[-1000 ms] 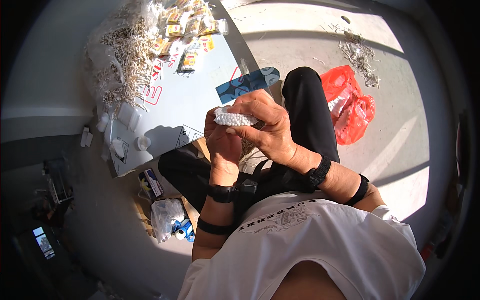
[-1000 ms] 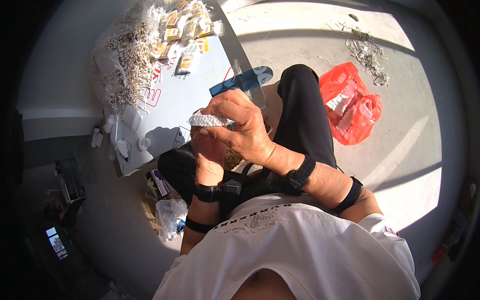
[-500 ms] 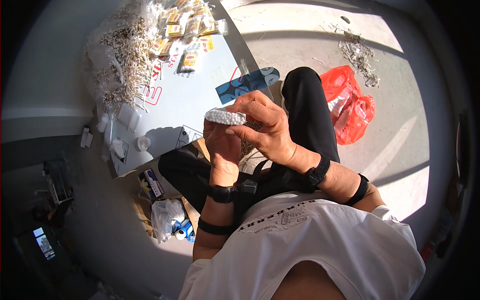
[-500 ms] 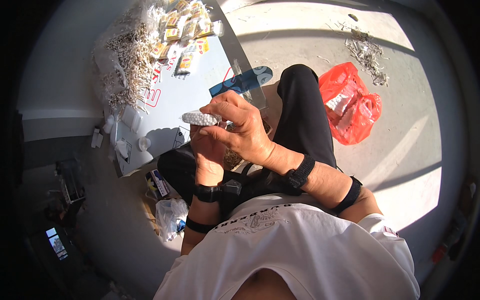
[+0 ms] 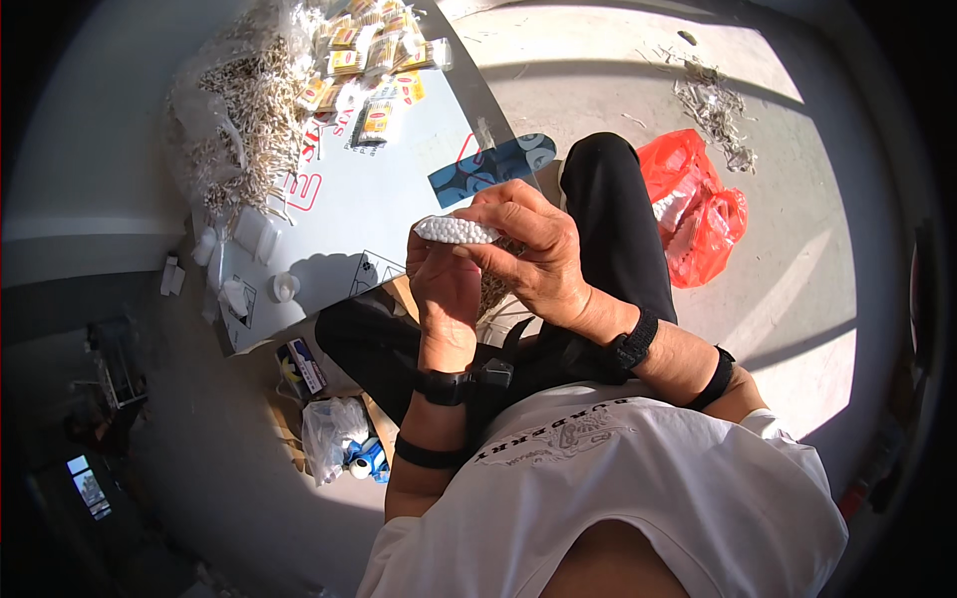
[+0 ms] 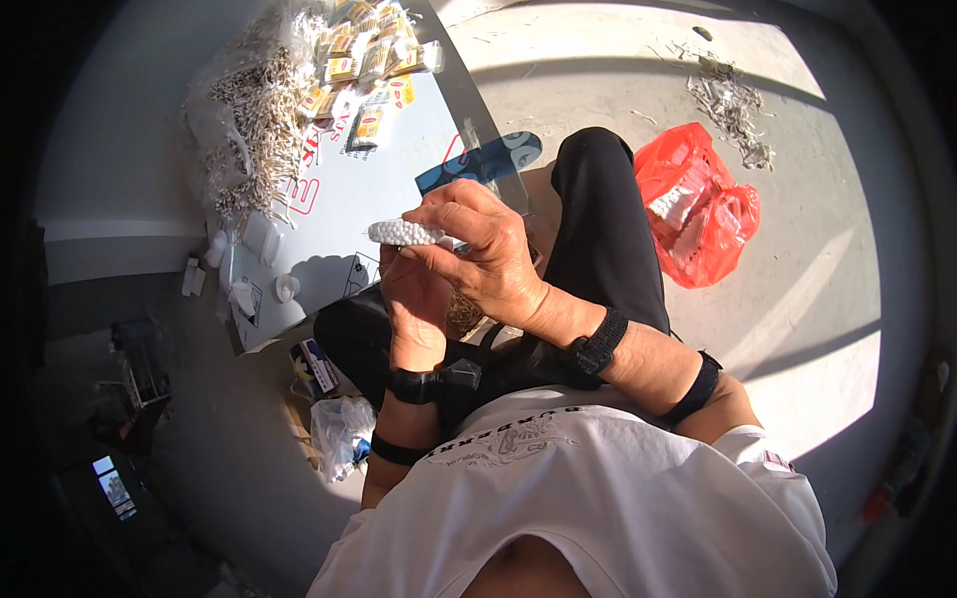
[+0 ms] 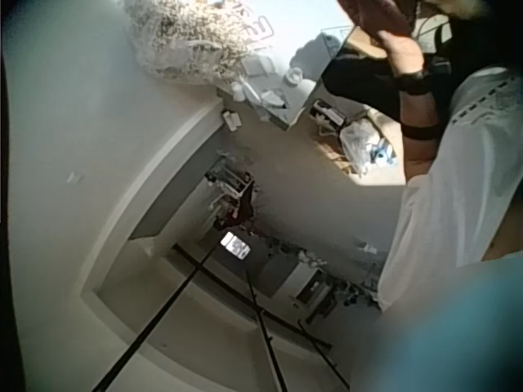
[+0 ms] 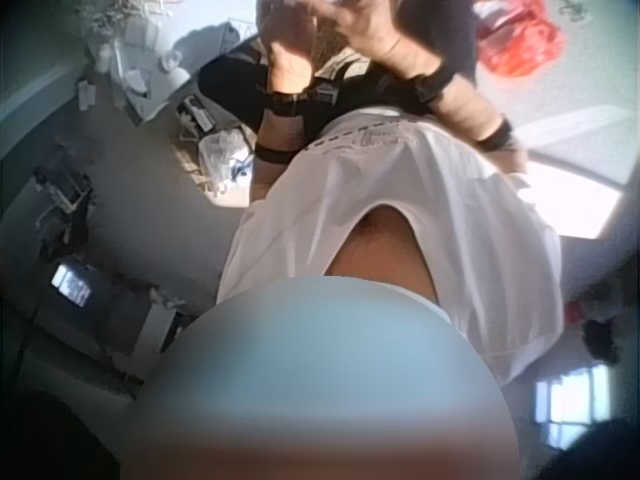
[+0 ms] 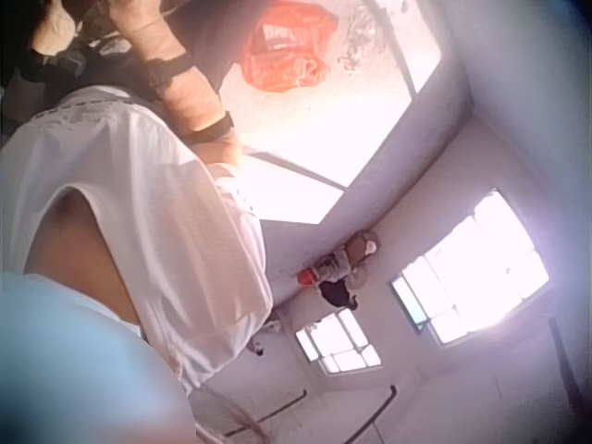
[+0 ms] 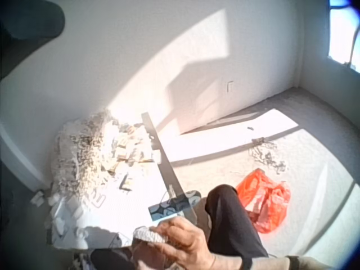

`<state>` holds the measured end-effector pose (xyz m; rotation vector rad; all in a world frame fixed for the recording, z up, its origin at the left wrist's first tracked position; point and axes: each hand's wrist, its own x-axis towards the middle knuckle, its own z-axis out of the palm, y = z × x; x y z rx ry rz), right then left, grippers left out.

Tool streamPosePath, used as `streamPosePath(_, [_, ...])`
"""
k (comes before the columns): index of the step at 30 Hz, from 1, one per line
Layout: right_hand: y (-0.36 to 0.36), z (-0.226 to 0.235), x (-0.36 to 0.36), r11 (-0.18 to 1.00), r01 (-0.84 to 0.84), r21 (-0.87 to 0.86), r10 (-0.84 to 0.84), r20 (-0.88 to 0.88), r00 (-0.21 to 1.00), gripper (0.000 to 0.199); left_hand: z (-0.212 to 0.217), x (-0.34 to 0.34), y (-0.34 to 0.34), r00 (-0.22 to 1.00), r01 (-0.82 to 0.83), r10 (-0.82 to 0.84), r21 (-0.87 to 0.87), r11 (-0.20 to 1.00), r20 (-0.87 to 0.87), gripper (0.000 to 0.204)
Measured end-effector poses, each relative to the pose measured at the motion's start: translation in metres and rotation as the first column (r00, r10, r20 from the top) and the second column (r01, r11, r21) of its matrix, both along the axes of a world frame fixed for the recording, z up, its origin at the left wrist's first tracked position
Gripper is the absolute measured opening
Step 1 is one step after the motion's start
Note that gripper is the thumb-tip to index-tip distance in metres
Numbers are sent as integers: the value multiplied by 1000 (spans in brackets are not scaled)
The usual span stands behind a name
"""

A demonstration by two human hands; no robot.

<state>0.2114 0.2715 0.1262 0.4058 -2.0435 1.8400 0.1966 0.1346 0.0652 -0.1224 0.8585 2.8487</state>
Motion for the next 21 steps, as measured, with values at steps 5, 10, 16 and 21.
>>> streamPosePath(5, [0,-1,-1,1000,9,29,-9,-9,1000,28,-3,0,-2,1000,-3,3,3,1000,-2,15])
streamPosePath(10, [0,2,1,1000,-4,3,4,41,999,28,-4,0,-3,1000,-9,9,-8,1000,21,16])
streamPosePath(16, [-1,2,0,1000,3,-8,-3,22,1000,28,-4,0,-3,999,-7,7,-6,1000,31,16])
streamPosePath(21, [-1,3,1,1000,-2,-17,2,34,999,28,-1,0,-2,1000,9,-9,2,1000,22,16])
